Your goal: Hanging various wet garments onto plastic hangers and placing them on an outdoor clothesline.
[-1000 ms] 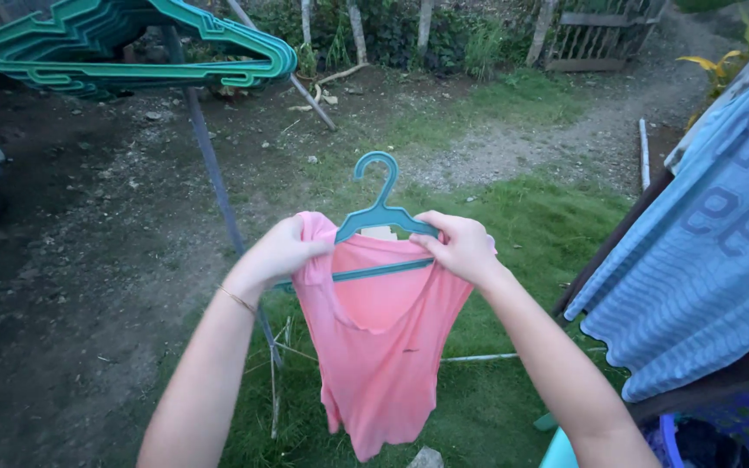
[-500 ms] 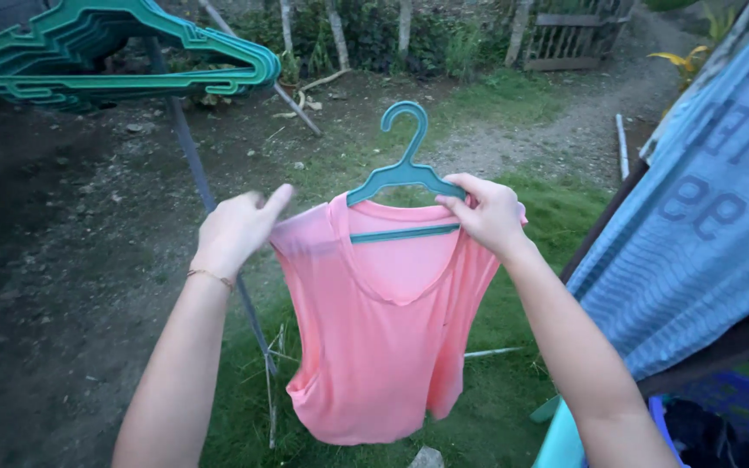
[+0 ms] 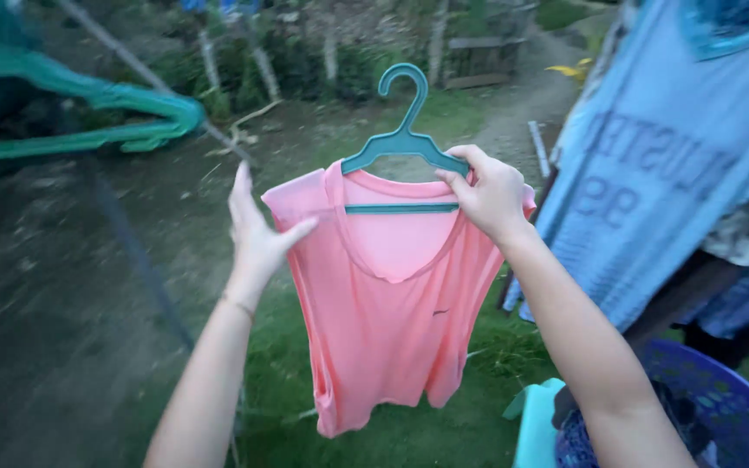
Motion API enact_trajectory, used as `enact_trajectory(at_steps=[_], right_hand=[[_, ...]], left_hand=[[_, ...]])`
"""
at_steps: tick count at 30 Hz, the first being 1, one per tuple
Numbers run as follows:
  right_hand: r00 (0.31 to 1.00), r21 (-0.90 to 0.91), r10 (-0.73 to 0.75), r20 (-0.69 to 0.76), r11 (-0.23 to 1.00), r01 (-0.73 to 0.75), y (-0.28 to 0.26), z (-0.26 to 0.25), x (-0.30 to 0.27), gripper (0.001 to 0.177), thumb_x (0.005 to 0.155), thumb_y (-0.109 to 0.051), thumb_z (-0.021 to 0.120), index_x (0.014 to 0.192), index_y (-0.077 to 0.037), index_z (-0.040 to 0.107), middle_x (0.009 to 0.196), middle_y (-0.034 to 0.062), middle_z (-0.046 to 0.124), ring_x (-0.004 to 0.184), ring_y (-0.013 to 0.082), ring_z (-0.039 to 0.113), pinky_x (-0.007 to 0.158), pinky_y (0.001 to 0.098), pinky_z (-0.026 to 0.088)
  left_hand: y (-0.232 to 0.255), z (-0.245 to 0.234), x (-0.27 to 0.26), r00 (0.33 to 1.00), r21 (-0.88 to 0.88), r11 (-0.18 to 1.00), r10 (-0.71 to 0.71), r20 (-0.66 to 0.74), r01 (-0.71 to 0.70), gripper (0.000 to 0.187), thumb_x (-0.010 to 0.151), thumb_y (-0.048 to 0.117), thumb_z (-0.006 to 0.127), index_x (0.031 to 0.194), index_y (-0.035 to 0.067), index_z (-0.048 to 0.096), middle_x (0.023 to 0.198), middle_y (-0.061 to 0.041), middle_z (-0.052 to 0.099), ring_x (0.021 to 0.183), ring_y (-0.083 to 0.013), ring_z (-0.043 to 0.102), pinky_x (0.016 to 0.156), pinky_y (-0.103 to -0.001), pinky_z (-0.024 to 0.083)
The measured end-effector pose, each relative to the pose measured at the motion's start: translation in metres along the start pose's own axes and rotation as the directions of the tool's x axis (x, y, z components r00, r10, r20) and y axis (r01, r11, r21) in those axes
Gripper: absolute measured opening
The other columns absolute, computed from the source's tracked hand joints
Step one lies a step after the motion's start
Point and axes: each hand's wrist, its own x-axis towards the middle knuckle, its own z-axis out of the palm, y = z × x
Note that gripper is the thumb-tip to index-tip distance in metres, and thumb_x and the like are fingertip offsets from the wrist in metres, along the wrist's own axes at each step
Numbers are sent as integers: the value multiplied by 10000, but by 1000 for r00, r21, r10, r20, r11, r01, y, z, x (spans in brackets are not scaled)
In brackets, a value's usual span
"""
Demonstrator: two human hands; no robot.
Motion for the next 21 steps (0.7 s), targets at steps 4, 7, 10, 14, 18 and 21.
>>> enact_trajectory(at_steps=[4, 7, 10, 14, 18, 21], right_hand=[[996, -118, 10, -90, 993, -20, 16, -27, 19, 258, 899, -291, 803, 1092, -132, 741, 800, 81, 719, 685, 226, 692, 612, 370, 509], [989, -193, 2, -147, 981, -31, 36, -46, 33, 253, 900, -295, 792, 1092, -137, 746, 805, 85, 718, 674, 250, 686, 605, 388, 508], [981, -284, 44, -190, 954, -98, 70, -65, 48, 241, 904, -322, 791, 1072, -155, 745, 770, 92, 705, 683, 285, 689, 604, 423, 502], [965, -405, 82, -249, 896, -180, 129, -105, 70, 324, 876, -349, 818, 1089, -153, 672, 734, 116, 688, 702, 362, 685, 597, 496, 481], [939, -486, 66, -339, 842, -234, 179, -169, 95, 407, 869, -329, 836, 1125, -132, 588, 751, 116, 676, 702, 402, 669, 578, 531, 460], [927, -588, -35, -373, 782, -207, 207, -220, 114, 399, 870, -313, 868, 1094, -135, 590, 750, 116, 657, 715, 392, 674, 590, 516, 473]], left_hand=[[-67, 81, -39, 923, -517, 785, -176, 343, 342, 1182, 692, 227, 914, 1570, 56, 141, 1533, -154, 417, 1379, -253, 455, 1126, -430, 390], [-116, 156, -81, 631, -317, 636, -353, 691, 703, 578, 761, 179, 854, 1281, -11, 686, 1196, -119, 765, 1030, -203, 723, 945, -365, 585], [-152, 240, -102, 583, -230, 672, -362, 727, 704, 343, 800, 146, 829, 1105, 6, 762, 999, -72, 794, 857, -173, 734, 827, -358, 611], [-140, 313, -80, 563, -254, 588, -429, 706, 768, 301, 905, 206, 730, 1126, 4, 758, 984, -78, 800, 805, -158, 722, 766, -345, 588], [-108, 381, -47, 584, -323, 573, -355, 730, 753, 302, 938, 239, 689, 1118, 4, 747, 925, -63, 777, 753, -152, 697, 729, -337, 579], [-76, 442, -24, 686, -438, 641, -196, 701, 630, 315, 952, 258, 674, 1091, -8, 767, 900, -38, 767, 754, -122, 663, 715, -321, 554]])
